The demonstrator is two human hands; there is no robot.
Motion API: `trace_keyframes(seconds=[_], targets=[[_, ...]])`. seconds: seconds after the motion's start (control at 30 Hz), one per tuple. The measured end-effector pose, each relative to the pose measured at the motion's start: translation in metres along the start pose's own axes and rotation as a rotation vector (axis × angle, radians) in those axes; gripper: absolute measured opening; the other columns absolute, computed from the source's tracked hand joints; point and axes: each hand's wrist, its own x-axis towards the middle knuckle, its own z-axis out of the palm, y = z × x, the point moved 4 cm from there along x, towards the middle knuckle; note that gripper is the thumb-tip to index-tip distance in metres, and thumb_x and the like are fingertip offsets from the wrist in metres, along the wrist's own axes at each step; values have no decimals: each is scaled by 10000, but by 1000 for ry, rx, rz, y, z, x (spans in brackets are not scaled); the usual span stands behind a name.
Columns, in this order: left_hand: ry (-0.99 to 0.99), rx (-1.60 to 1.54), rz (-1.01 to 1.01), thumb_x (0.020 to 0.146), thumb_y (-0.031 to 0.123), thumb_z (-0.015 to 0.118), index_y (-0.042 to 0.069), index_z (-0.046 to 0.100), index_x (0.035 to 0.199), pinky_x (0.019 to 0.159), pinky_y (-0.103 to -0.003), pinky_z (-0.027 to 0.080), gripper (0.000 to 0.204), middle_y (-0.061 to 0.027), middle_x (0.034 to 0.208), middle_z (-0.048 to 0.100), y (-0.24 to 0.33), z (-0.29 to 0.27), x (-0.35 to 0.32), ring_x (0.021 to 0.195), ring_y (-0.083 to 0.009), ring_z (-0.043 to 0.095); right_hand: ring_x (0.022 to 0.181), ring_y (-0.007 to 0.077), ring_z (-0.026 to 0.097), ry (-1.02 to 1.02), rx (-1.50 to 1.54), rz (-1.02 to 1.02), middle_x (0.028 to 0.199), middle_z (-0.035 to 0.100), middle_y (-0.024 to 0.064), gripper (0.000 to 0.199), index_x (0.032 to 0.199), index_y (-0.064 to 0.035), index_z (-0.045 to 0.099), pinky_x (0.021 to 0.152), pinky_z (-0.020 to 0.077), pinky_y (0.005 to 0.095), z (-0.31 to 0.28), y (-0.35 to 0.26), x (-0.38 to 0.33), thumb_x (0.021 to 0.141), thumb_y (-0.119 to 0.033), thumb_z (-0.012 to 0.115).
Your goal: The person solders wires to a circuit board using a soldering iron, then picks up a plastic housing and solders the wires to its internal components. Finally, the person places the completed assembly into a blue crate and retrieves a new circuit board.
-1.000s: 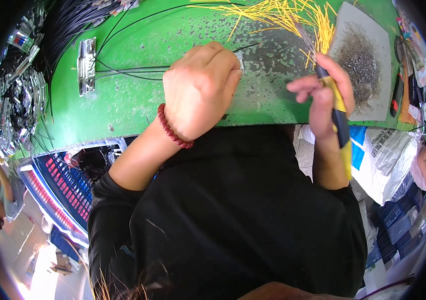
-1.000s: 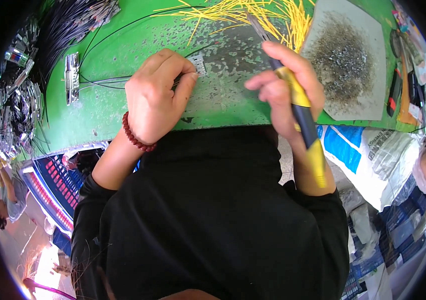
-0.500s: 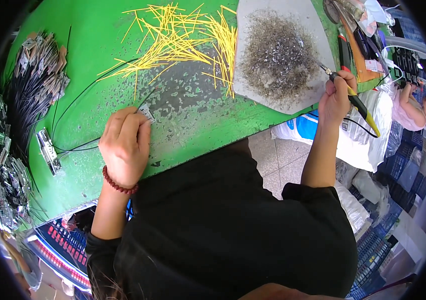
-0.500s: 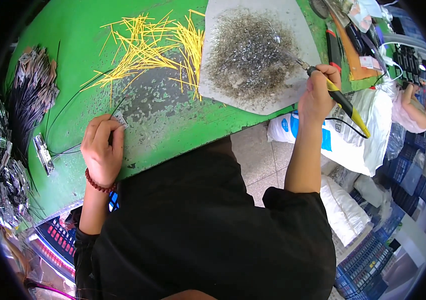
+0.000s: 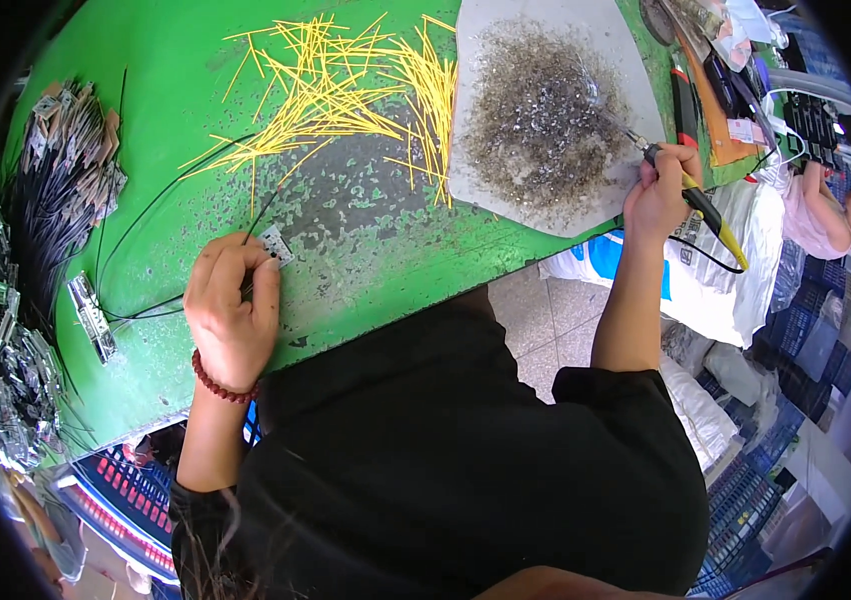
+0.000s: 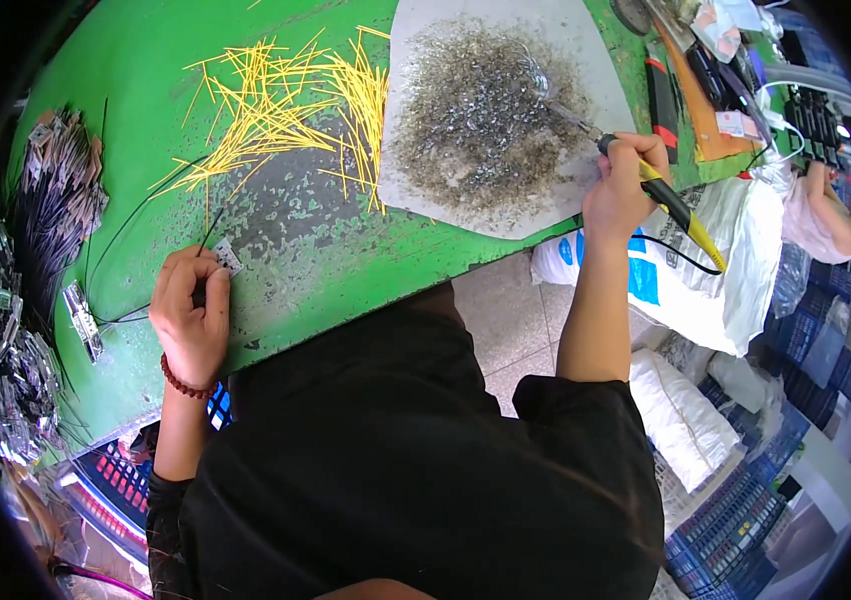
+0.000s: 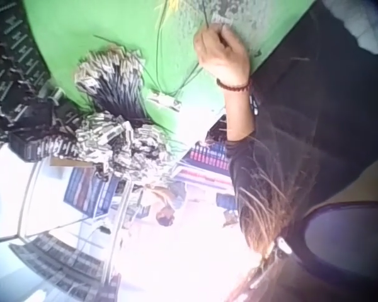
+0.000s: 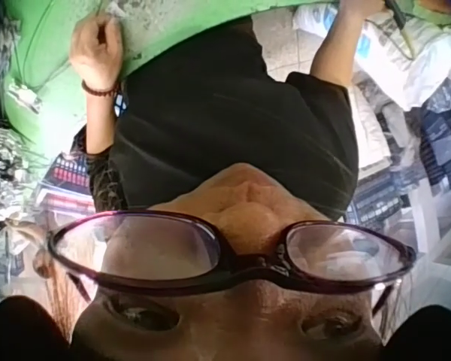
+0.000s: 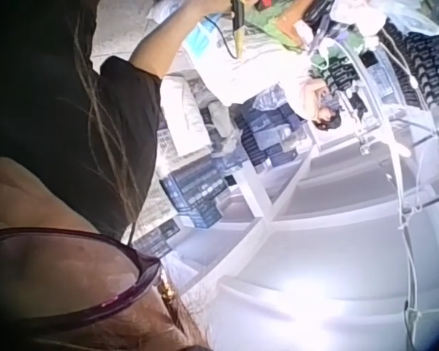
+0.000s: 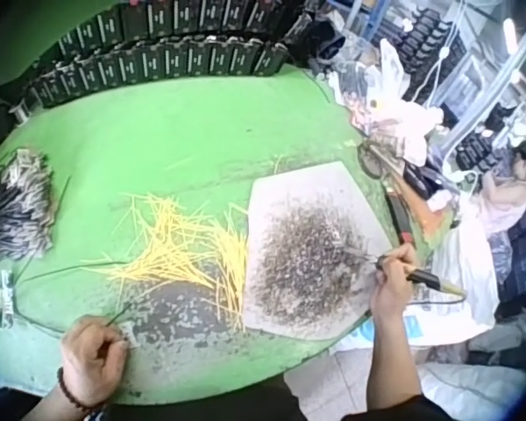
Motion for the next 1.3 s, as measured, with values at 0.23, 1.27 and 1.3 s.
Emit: trace_keyframes(seconds=[0.23, 1.27, 1.3], targets=[[4, -14, -5, 762, -65, 660, -20, 597, 809, 708, -363, 513, 90, -166, 867, 637, 0, -3, -2, 798, -308, 625, 643, 48, 442, 59, 17, 35, 756, 528, -18, 62, 778, -61, 567, 567, 342, 187, 1, -1, -3, 795, -4, 585], [20, -75, -3, 745, -2, 685, 9, 571, 765, 644, -375, 501, 116, -120, 786, 607, -12, -2, 1, 742, -318, 606, 627, 41, 443, -769, 138, 93, 767, 530, 7, 179, 876, 6, 572, 565, 339, 196, 169, -29, -161, 788, -88, 696], [20, -75, -6, 745, -2, 685, 9, 571, 765, 644, -375, 501, 116, -120, 786, 607, -12, -2, 1, 742, -318, 606, 627, 41, 443, -772, 137, 95, 767, 530, 7, 179, 876, 6, 572, 565, 339, 196, 170, -29, -161, 788, -88, 696]])
